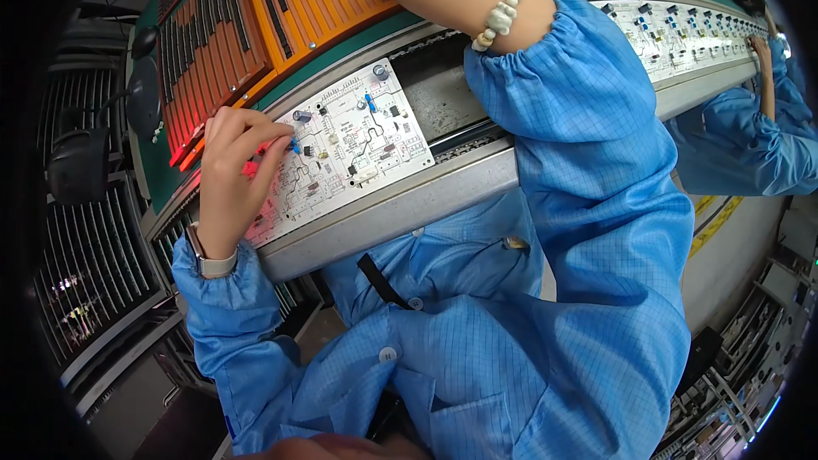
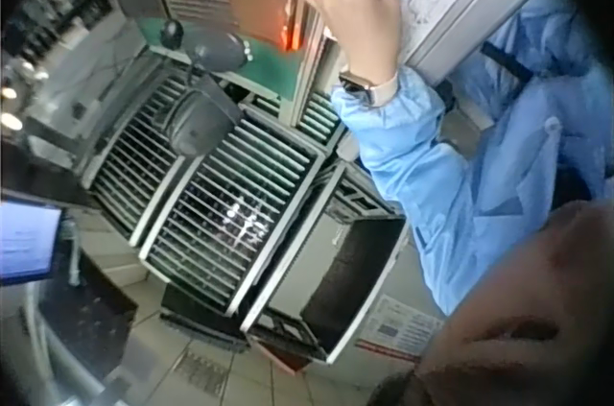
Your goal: Manually inserting electronic components into a printed circuit board on an assembly line.
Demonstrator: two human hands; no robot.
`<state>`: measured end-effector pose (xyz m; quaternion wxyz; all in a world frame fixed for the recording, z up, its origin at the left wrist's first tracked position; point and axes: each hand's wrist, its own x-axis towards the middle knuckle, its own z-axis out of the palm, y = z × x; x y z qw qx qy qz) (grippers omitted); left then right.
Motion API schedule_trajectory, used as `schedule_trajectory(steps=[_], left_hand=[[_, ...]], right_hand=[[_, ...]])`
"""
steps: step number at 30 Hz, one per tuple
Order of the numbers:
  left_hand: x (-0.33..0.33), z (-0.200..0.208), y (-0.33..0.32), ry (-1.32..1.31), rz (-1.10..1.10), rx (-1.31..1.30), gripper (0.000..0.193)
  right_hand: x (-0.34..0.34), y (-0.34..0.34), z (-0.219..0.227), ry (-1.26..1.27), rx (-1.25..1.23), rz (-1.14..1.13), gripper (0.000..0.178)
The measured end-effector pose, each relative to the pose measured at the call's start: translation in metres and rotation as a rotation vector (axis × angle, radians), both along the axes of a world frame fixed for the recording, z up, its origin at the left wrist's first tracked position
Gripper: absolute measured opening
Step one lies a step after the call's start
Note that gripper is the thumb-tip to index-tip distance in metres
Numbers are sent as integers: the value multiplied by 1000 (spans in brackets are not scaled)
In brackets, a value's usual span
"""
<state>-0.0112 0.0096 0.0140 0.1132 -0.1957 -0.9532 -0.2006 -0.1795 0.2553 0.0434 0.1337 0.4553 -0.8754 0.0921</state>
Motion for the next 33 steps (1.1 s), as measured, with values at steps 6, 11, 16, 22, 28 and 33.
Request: schedule_trajectory(steps=[6, 11, 16, 22, 28, 33], left_hand=[[5, 0, 1, -13, -57, -8, 14], [8, -2, -1, -44, -80, -9, 15], [9, -5, -2, -41, -108, -51, 15], [10, -10, 0, -33, -115, -37, 16], [6, -11, 7, -16, -141, 8, 16], [12, -14, 1, -2, -100, 20, 16]], right_hand=[[-4, 2, -12, 44, -3, 22, 12], [5, -3, -7, 12, 7, 6, 12], [6, -5, -6, 7, 66, 4, 11], [-3, -3, -23, 67, 72, 43, 10], [2, -3, -9, 89, 99, 17, 10], [5, -16, -9, 76, 111, 15, 11]])
